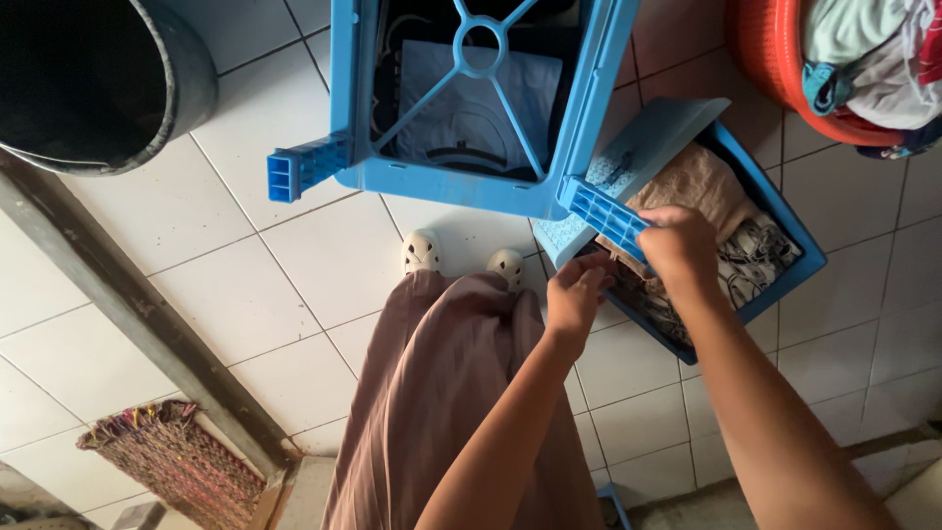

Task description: The person assembles a blue plastic crate by attaching legs and a lid, then places it on top of another crate containing clothes. They subsequently pick up a detached blue plastic leg and wipe it with a cloth.

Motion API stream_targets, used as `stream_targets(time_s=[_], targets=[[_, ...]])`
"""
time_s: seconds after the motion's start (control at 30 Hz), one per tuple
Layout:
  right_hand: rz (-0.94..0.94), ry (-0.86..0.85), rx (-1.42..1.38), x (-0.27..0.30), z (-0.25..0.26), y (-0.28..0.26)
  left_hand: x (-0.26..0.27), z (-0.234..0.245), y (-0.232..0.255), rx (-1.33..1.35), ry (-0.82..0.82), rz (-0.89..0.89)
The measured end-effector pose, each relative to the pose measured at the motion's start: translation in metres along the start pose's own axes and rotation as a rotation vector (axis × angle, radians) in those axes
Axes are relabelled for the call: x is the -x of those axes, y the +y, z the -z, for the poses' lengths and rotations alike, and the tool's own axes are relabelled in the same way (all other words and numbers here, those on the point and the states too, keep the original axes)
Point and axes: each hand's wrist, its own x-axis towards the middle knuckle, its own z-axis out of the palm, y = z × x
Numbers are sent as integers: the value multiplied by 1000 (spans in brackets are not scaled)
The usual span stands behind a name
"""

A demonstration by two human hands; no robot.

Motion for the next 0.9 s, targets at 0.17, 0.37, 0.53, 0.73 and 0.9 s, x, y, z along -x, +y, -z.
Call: stream_targets(time_s=[0.17,0.37,0.53,0.73,0.9], targets=[[221,58,119,7,-12,-19,-7,11,0,-7,24,-27],[40,-40,93,0,5,-36,-6,27,4,-63,52,-38],[-48,-32,85,8,-6,-26,-14,41,0,-64,47,-32],[233,325,200,-2,-36,-27,-13,30,7,-63,60,-14],[362,572,24,-14,-51,-26,-16,21,8,-10,68,-8]])
